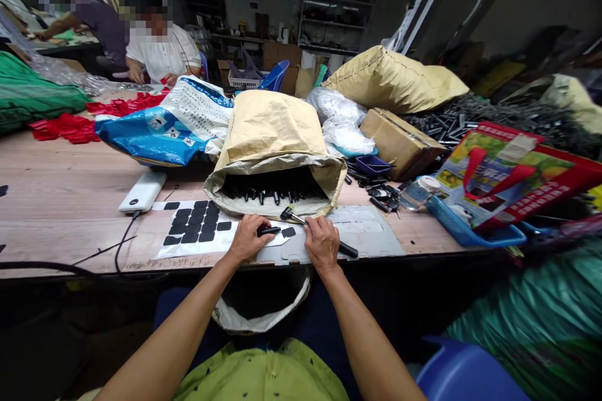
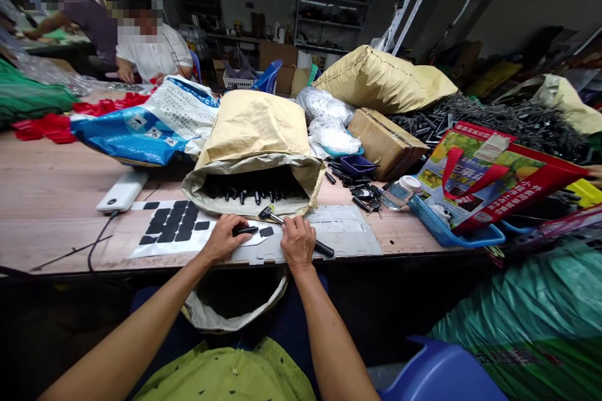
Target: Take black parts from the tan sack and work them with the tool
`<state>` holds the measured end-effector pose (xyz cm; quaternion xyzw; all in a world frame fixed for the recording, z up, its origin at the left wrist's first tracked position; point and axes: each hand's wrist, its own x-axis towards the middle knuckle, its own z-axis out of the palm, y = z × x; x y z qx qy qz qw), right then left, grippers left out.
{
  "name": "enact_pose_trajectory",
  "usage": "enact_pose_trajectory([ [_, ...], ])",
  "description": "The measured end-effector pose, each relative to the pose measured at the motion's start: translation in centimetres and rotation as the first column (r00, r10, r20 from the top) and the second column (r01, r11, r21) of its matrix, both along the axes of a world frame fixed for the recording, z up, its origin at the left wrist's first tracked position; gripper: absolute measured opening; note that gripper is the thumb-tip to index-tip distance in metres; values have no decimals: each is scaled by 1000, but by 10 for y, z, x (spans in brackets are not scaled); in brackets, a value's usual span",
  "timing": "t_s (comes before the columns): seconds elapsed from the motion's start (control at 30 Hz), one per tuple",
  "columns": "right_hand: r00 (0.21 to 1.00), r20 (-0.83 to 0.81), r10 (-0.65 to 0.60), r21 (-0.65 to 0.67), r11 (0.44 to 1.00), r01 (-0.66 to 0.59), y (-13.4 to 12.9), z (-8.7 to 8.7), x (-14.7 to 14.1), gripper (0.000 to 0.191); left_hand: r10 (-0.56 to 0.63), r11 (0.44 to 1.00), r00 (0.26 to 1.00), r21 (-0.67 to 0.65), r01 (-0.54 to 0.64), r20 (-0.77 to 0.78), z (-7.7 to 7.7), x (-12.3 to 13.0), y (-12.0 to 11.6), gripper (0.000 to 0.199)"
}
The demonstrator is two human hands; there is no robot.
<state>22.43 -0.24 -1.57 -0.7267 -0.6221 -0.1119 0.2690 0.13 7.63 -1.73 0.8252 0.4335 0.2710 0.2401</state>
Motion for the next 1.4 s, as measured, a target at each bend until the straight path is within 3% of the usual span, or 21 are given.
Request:
enact_pose_trajectory([
  [0.27,985,-144,100,68,994,-91,-26,24,-20,31,30,998,999,-55,-30,-16,0,3,2,23],
  [0.53,987,-110,117,28,993,-114,-43,23,-29,30,57,995,998,-78,-58,-25,1,5,1,22],
  [0.7,986,-104,128,46,991,-124,-40,30,-38,32,49,996,998,-72,-52,-35,2,5,1,23],
  [0.87,975,-104,194,3,981,-195,-36,25,-45,30,52,997,995,-57,-57,-85,5,4,0,23],
  [1.1,986,-103,129,50,991,-125,-10,28,-23,26,41,996,998,-77,-44,-38,5,3,1,20],
  [1.4,994,-14,109,2,994,-109,14,3,-7,18,-2,994,1000,-107,6,31,-1,-1,4,22],
])
